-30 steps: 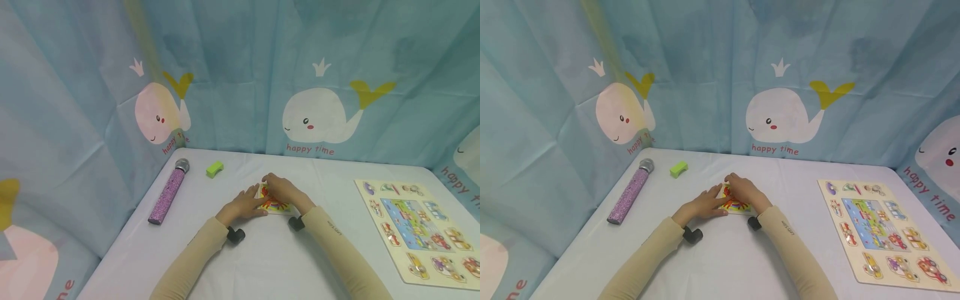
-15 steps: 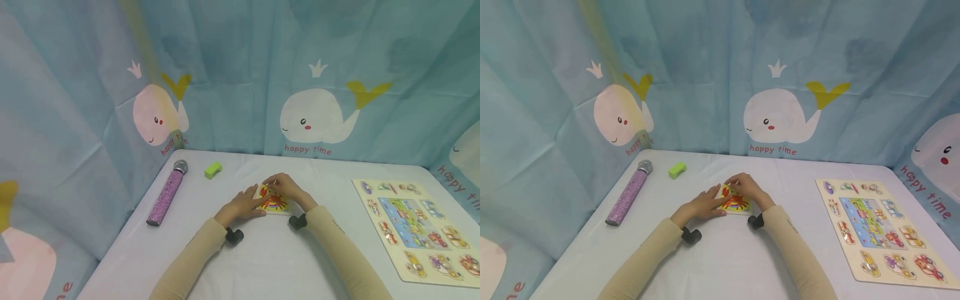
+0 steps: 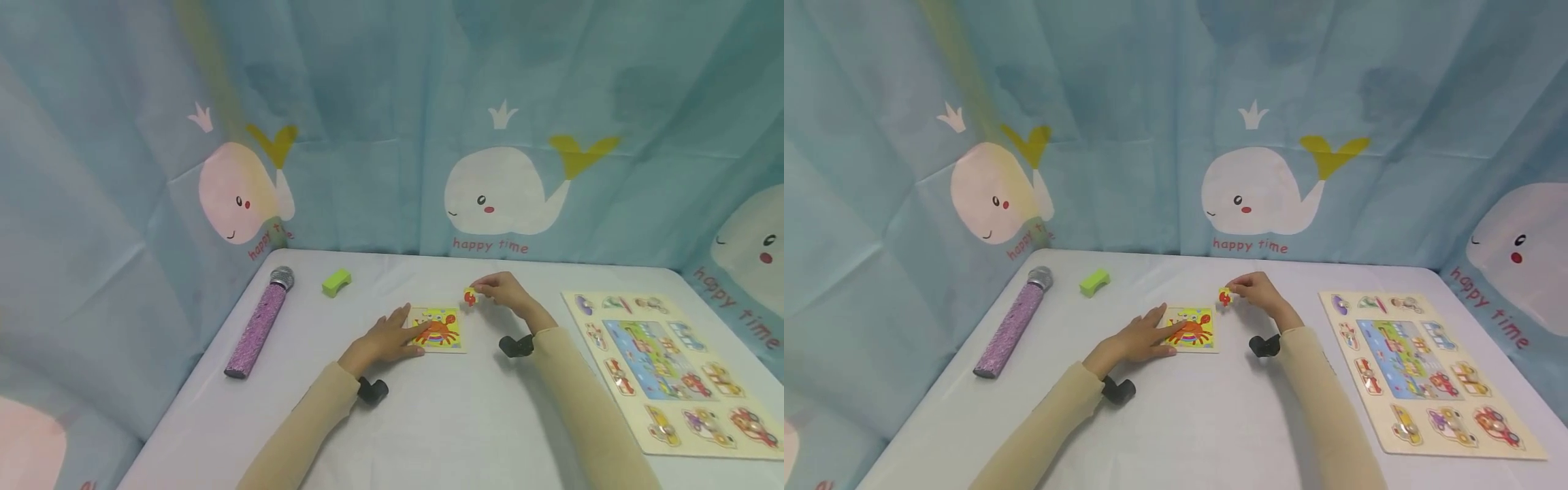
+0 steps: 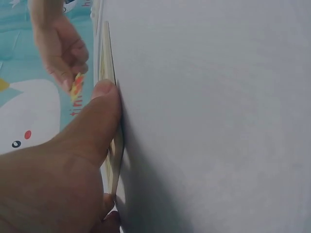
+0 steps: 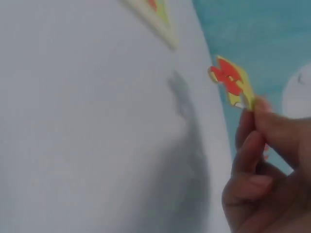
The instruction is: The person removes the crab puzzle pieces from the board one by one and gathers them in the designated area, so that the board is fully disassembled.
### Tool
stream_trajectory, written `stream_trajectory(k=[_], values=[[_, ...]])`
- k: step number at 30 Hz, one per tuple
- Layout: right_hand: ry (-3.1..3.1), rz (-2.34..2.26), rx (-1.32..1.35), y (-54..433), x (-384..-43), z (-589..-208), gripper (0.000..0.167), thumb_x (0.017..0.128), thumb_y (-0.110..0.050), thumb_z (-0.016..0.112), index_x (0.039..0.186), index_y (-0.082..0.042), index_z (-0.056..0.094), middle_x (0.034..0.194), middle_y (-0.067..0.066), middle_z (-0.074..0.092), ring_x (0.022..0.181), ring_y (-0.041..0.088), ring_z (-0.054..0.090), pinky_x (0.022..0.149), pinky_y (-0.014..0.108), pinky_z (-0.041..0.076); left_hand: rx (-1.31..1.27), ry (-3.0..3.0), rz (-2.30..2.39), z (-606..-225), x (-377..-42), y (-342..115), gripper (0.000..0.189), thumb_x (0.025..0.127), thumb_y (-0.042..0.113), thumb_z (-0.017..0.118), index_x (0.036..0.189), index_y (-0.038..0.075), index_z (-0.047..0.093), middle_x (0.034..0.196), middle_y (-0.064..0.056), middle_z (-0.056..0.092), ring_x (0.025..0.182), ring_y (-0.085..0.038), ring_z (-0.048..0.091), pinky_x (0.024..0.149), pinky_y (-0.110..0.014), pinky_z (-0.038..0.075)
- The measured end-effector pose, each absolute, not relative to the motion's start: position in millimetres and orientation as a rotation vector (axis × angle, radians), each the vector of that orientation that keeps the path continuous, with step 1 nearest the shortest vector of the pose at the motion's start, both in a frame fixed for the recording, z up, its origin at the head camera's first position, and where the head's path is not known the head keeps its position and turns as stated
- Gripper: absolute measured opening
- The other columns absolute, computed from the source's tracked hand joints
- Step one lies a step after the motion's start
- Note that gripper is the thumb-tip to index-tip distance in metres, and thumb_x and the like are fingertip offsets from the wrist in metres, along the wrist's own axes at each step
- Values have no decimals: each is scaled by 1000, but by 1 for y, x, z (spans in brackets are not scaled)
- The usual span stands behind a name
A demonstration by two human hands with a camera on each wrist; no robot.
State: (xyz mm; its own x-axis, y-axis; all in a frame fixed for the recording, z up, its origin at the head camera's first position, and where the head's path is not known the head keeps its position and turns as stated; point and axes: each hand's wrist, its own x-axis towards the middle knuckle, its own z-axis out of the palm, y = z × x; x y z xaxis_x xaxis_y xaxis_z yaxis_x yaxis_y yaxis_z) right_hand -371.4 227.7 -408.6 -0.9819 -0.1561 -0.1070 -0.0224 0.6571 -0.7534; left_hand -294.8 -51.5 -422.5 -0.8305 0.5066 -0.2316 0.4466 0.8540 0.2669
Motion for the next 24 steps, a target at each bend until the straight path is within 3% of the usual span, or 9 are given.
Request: stream_trajectory(k=[11, 18, 24], values=[[2728, -1157, 96, 242, -378, -427, 30, 88, -25, 61, 109, -3, 66, 118, 18, 60, 112, 32, 52, 98, 46, 40, 759, 2738, 341, -422, -292, -53, 61, 89, 49, 50, 144, 35, 27, 155, -14, 5, 143, -31, 8, 114, -49, 12], [2773, -1142, 88, 237, -376, -430, 24, 88, -18, 61, 104, -1, 68, 113, 19, 62, 107, 32, 54, 98, 46, 40, 746, 2737, 342, -426, -293, -53, 62, 89, 51, 50, 144, 37, 25, 156, -12, 2, 144, -29, 5, 115, -48, 10], [2798, -1148, 84, 237, -374, -429, 27, 87, -22, 62, 104, -2, 68, 114, 19, 61, 110, 34, 53, 98, 47, 39, 763, 2742, 317, -424, -293, -54, 61, 89, 52, 47, 144, 36, 25, 155, -14, 2, 143, -31, 6, 115, -49, 10]])
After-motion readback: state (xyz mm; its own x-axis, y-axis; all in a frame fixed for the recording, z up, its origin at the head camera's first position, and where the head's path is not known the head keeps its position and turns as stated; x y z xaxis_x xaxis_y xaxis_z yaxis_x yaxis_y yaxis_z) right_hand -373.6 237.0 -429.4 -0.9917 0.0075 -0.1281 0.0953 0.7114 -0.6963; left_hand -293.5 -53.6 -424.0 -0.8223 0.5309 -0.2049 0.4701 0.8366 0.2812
